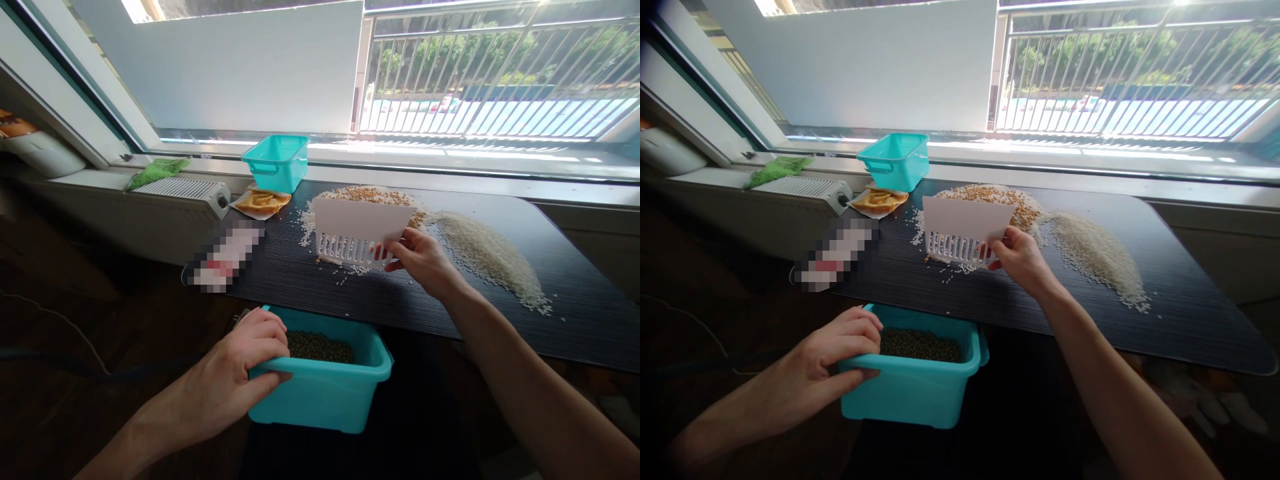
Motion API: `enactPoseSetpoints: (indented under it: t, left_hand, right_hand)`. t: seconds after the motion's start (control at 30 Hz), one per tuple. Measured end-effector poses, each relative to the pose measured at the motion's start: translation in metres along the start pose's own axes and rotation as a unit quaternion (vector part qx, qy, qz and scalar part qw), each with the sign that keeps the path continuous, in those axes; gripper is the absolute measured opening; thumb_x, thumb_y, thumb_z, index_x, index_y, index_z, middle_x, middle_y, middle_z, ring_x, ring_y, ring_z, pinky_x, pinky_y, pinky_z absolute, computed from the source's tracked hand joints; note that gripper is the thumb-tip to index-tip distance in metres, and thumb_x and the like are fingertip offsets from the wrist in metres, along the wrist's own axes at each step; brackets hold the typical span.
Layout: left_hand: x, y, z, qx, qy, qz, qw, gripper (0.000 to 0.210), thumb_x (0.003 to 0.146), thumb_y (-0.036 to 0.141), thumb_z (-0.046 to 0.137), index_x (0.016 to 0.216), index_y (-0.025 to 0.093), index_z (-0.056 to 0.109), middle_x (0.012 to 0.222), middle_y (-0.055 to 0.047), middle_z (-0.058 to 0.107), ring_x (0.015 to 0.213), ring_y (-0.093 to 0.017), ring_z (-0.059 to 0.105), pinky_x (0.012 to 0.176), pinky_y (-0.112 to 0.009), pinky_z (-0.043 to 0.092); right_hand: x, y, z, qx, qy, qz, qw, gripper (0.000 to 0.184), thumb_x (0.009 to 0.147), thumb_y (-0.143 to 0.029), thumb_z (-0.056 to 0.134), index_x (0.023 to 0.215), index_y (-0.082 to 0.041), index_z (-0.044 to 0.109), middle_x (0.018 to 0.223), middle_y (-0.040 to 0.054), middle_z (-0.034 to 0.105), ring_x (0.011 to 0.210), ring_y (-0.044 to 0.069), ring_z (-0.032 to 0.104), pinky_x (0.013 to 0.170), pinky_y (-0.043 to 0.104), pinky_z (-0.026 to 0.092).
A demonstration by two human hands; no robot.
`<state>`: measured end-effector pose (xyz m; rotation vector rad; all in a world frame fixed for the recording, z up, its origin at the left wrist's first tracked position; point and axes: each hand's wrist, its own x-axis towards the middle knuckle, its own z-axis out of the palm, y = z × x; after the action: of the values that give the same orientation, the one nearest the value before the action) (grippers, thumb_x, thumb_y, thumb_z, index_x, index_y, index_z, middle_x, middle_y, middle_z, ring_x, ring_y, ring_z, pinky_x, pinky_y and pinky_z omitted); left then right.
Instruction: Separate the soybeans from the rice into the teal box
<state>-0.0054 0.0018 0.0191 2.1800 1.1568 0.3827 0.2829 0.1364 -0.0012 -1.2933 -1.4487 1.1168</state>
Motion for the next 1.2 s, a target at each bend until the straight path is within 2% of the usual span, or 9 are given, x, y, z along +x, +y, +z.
enactPoseSetpoints:
  t: [0.17,0.33,0.57,0.73,1.03,1.2]
  left_hand:
    - [-0.001,-0.001,0.0,0.002,-0.011,-0.008,1.0,0.017,0.086,0.004,0.053,0.083,0.019,0.061,0.096,-0.004,0.062,0.105,-0.019,0.052,0.099,-0.032,0.042]
    - [-0.001,-0.002,-0.001,0.006,-0.008,-0.01,1.0,0.017,0.086,0.005,0.053,0.082,0.019,0.062,0.095,-0.004,0.063,0.103,-0.019,0.053,0.1,-0.033,0.041]
    - [-0.004,-0.005,-0.002,0.007,0.007,-0.006,1.0,0.018,0.084,0.003,0.053,0.082,0.019,0.062,0.094,-0.004,0.063,0.103,-0.019,0.053,0.102,-0.034,0.041]
    - [-0.005,-0.004,-0.002,0.009,0.001,-0.015,1.0,0.018,0.084,0.003,0.053,0.084,0.019,0.062,0.095,-0.003,0.062,0.104,-0.019,0.052,0.104,-0.034,0.04]
    - [-0.004,-0.005,-0.002,0.017,-0.004,-0.01,1.0,0.014,0.088,0.007,0.053,0.085,0.018,0.061,0.097,-0.004,0.061,0.104,-0.019,0.051,0.106,-0.037,0.037]
    - [-0.006,-0.005,-0.003,0.013,-0.002,-0.012,1.0,0.017,0.087,0.004,0.052,0.087,0.019,0.061,0.096,-0.004,0.06,0.103,-0.018,0.051,0.105,-0.034,0.037]
  right_hand:
    - [-0.009,-0.009,-0.006,-0.003,-0.028,0.006,1.0,0.016,0.078,-0.03,0.063,0.083,-0.016,0.065,0.079,0.0064,0.069,0.069,0.015,0.064,0.052,0.024,0.054]
    - [-0.014,-0.011,-0.012,-0.021,-0.008,-0.005,1.0,0.015,0.079,-0.03,0.062,0.081,-0.016,0.065,0.076,0.0054,0.068,0.068,0.015,0.064,0.052,0.023,0.054]
    - [-0.022,-0.007,-0.002,-0.007,-0.027,0.004,1.0,0.018,0.077,-0.034,0.065,0.082,-0.017,0.064,0.077,0.0046,0.069,0.066,0.014,0.063,0.05,0.023,0.054]
    - [-0.019,-0.006,0.006,0.004,-0.016,-0.002,1.0,0.017,0.078,-0.033,0.064,0.083,-0.017,0.064,0.077,0.0044,0.069,0.067,0.014,0.064,0.051,0.023,0.055]
    - [-0.028,-0.013,0.003,0.015,-0.043,0.013,0.999,0.025,0.074,-0.037,0.068,0.088,-0.016,0.067,0.077,0.0046,0.07,0.064,0.015,0.063,0.05,0.025,0.055]
    - [-0.031,-0.006,0.008,0.017,-0.051,0.023,0.998,0.022,0.075,-0.038,0.067,0.083,-0.017,0.064,0.076,0.0036,0.07,0.06,0.014,0.061,0.05,0.024,0.055]
